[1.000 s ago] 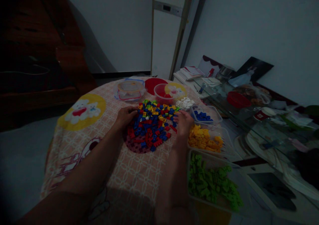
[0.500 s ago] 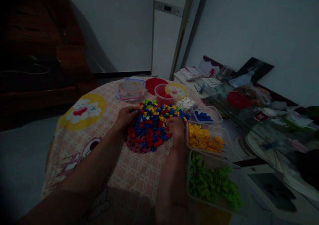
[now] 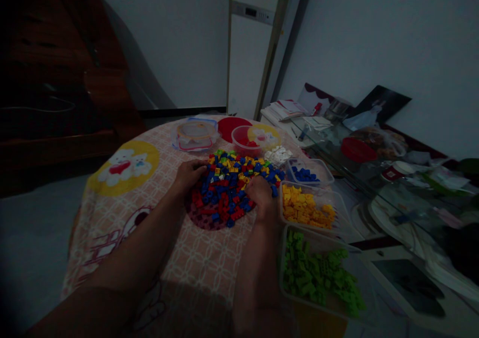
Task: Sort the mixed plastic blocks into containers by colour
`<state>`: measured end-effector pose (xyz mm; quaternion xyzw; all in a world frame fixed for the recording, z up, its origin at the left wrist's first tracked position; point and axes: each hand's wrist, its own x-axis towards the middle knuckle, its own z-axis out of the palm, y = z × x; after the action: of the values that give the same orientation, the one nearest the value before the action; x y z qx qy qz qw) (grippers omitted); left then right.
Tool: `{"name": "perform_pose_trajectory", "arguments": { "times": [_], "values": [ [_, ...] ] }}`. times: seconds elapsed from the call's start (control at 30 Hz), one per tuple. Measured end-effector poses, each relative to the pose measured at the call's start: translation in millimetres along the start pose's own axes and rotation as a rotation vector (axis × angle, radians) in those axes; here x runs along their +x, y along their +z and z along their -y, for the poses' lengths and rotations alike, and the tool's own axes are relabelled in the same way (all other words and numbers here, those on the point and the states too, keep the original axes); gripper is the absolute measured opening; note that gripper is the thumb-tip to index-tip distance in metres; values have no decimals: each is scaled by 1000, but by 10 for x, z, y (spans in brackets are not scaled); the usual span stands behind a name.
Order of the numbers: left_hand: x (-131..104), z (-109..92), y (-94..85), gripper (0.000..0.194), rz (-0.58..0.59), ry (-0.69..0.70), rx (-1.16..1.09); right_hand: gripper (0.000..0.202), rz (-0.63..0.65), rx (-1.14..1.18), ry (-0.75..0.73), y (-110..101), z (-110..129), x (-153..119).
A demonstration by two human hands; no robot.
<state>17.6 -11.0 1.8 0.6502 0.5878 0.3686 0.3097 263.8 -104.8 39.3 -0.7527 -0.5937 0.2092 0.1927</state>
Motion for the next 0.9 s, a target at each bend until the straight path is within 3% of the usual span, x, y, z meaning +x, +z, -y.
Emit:
{"name": "perform_pose_trajectory", "arguments": {
  "times": [0.23,0.37,0.53,0.63,0.77,0.9],
  "values": [
    [-3,-3,4,35,-2,-17,-1,9,-51,129,157,9,-36,4],
    [-10,-12,-1,35,3,-7,-18,12,-161,367,233,-32,-15,-23],
    [-7,-17,-8,33,-7,-14,-14,25,-175,587,252,-81,56,-48],
    [-1,-2,-1,33,-9,-19,-21,23,-216,766,243,-59,52,-19],
    [-2,31,24,35,-5,-20,-60,26,-414,1034,238,-52,-34,64],
    [-4,32,28,36,-13,-7,-40,65,-778,1186,173,-133,-182,125]
  ]
}}
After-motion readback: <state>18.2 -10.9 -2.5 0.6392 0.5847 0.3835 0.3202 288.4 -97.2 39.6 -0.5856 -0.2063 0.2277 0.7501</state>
